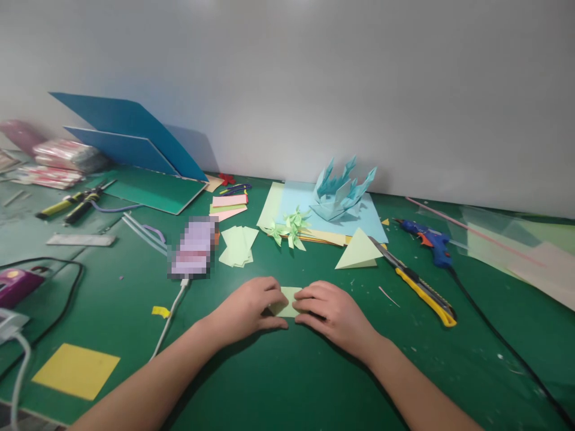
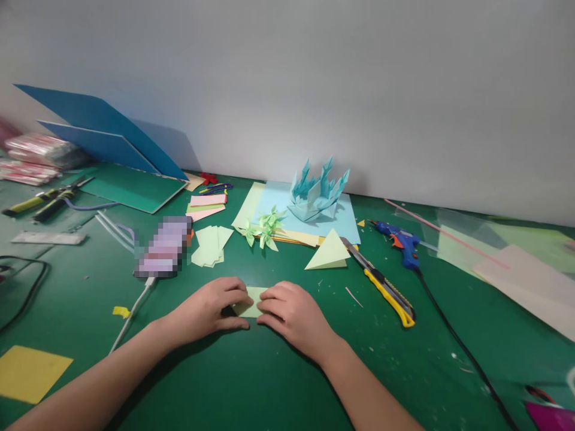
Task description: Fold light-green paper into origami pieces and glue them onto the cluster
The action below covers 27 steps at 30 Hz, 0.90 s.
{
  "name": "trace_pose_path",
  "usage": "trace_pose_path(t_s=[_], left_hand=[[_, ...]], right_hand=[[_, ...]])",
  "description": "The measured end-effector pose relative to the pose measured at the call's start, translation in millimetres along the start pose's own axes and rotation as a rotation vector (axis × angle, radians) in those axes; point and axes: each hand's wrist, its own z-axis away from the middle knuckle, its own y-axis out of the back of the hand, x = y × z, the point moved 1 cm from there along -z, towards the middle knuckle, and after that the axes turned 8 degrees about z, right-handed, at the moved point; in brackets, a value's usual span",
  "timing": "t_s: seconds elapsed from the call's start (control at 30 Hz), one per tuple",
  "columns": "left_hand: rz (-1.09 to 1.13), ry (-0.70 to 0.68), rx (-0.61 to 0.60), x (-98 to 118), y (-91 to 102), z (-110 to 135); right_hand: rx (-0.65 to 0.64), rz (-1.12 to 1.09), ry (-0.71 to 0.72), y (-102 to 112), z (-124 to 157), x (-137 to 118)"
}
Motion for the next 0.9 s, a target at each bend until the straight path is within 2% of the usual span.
trace_pose_path(t_s=[0.13, 0.33, 0.43, 0.73, 0.9], left_hand=[[-0.012, -0.017, 0.024, -0.5, -1.2, 1.2], [-0.162, -0.172, 0.110, 0.5, -3.1, 1.0], [-0.189, -0.197, 0.128, 3.1, -0.9, 1.1], [-0.100, -0.111, 0.110, 1.9, 0.8, 0.2], [0.005, -0.012, 0.103, 1.6, 0.2, -1.9]], right_hand=[[-0.021, 0.043, 0.015, 1.5, 1.2, -0.6], [-0.009, 0.085, 0.018, -1.4, 1.5, -3.4], [0.000, 0.083, 0.023, -3.3, 1.4, -4.3], [-0.026, -0.096, -0.130, -2.4, 0.8, -0.6], [-0.085, -0.081, -0.251, -3.1, -2.5, -1.3]])
